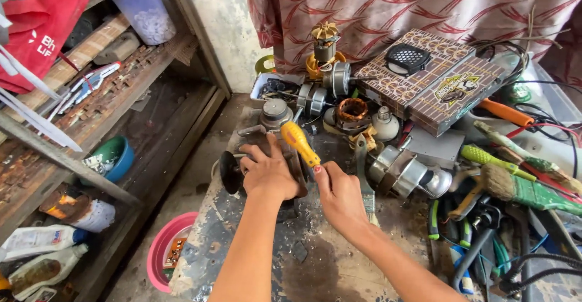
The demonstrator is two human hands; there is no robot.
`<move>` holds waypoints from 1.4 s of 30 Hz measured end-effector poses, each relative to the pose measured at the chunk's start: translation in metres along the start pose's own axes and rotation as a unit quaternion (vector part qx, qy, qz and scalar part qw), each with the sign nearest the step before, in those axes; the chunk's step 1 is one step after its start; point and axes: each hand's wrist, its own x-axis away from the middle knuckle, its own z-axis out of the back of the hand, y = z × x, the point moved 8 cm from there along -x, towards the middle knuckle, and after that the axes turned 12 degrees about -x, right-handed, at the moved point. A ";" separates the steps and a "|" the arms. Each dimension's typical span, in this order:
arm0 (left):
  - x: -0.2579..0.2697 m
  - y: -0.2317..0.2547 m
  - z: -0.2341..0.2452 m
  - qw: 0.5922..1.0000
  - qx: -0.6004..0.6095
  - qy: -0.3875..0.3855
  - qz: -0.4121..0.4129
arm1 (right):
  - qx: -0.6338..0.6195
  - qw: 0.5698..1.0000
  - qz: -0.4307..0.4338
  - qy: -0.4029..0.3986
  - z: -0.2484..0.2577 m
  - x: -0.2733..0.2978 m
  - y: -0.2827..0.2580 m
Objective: Prying open a metal motor casing using a flathead screwdriver on a repair bench.
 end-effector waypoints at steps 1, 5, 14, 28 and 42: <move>-0.001 0.001 0.003 1.000 0.001 0.002 -0.002 | 0.001 1.000 0.001 0.002 0.000 -0.003 0.000; 0.005 -0.001 0.001 1.000 -0.009 -0.002 0.000 | 0.017 1.000 0.001 0.000 -0.002 0.002 0.010; -0.008 -0.006 -0.002 0.999 -0.034 -0.013 0.029 | 0.007 1.000 0.009 0.008 -0.002 0.004 0.002; -0.015 -0.016 -0.006 0.992 -0.070 -0.046 0.090 | 0.016 0.999 -0.001 -0.041 -0.012 0.013 -0.020; -0.013 -0.014 -0.007 0.993 -0.077 -0.033 0.081 | 0.022 0.999 0.003 -0.029 -0.011 0.009 -0.011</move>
